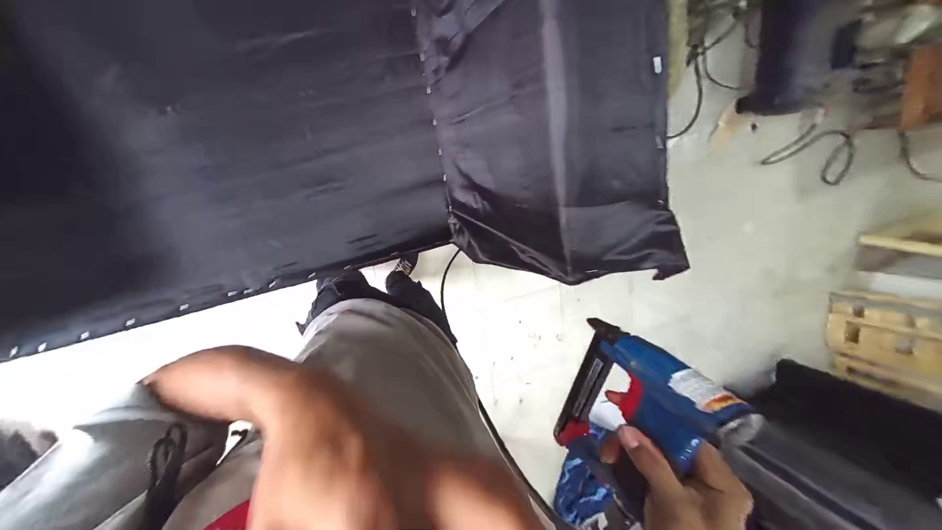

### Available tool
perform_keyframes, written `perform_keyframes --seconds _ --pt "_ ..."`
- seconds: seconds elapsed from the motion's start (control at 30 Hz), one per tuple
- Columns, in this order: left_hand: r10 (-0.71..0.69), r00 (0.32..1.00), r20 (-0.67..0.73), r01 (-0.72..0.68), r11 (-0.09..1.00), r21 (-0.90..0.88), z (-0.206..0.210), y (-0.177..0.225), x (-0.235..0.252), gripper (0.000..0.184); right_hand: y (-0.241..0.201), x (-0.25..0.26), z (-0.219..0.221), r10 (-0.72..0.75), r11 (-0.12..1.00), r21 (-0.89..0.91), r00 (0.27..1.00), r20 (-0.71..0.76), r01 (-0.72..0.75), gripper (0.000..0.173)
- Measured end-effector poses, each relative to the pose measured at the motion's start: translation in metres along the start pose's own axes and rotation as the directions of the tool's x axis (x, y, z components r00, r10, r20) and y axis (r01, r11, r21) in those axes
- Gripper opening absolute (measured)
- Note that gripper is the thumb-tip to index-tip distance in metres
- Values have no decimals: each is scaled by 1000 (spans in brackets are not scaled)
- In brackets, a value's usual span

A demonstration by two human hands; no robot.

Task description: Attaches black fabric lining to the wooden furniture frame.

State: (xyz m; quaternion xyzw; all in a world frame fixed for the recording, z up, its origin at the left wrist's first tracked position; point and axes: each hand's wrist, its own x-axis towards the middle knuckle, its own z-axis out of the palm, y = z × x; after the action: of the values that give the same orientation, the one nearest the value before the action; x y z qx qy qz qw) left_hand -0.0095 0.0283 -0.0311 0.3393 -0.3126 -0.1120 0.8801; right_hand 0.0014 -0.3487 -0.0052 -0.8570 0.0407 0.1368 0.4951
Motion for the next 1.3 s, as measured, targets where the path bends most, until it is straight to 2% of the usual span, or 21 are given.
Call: perform_keyframes --seconds 0.03,0.07,0.1,0.13,0.17,0.23,0.33,0.4,0.47,0.6,0.67,0.73,0.83,0.9,0.97,1.03,1.1,1.13,1.23,1.3 --pt "68 992 -103 -50 985 167 -16 -21 0 31 11 3 2 14 1000 -10 1000 11 -14 20" --pt "163 960 -226 -61 914 400 -41 -50 0 23 20 5 3 18 1000 -11 1000 23 -17 20" --pt "249 910 -332 15 779 627 -68 -81 -2 18 28 6 4 18 1000 -6 999 33 -18 21" --pt "305 870 -388 131 615 778 -94 -111 -5 15 33 6 5 10 1000 1 999 44 -10 22" --pt "340 849 -405 207 491 846 -113 -136 -8 17 37 8 4 -4 1000 9 998 62 4 23" --pt "396 832 -389 242 371 896 -130 -167 -8 26 43 12 2 -35 999 14 995 97 34 25" --pt "486 795 -363 219 329 919 -131 -193 0 22 44 16 -8 -59 998 -16 989 136 62 26" --pt "553 772 -313 173 292 941 -135 -201 3 12 42 21 -11 -75 996 -29 984 159 80 27" --pt "588 763 -268 151 242 959 -136 -203 1 11 42 25 -12 -88 995 -39 980 180 97 27" --pt "651 734 -195 207 60 976 -135 -204 -9 7 42 29 -8 -95 994 -45 980 177 104 29" --pt "668 715 -206 243 39 969 -135 -213 -11 5 41 28 -3 -69 998 8 981 182 69 34" --pt "663 707 -246 287 49 957 -135 -224 -11 6 43 26 -1 -31 984 177 966 256 -15 46" --pt "619 717 -320 333 98 938 -137 -235 -14 9 45 24 6 -61 857 490 913 402 -159 57" --pt "594 716 -367 356 142 924 -138 -238 -17 9 43 20 16 -102 779 591 889 446 -207 62" --pt "572 707 -416 378 192 906 -141 -238 -19 9 39 15 24 -121 771 604 885 450 -202 62" --pt "531 714 -456 380 254 890 -145 -234 -20 16 36 10 30 -117 816 550 881 458 -178 60" --pt "497 750 -437 332 288 898 -150 -233 -22 27 36 6 36 -94 862 480 881 463 -160 60" --pt "498 765 -409 297 291 910 -152 -232 -21 28 36 6 40 -88 879 453 884 460 -148 59" --pt "566 728 -387 231 329 916 -154 -235 -20 7 35 6 51 -80 906 405 889 450 -124 55" --pt "605 709 -362 193 327 925 -155 -235 -23 8 36 4 55 -78 913 394 899 430 -109 53"
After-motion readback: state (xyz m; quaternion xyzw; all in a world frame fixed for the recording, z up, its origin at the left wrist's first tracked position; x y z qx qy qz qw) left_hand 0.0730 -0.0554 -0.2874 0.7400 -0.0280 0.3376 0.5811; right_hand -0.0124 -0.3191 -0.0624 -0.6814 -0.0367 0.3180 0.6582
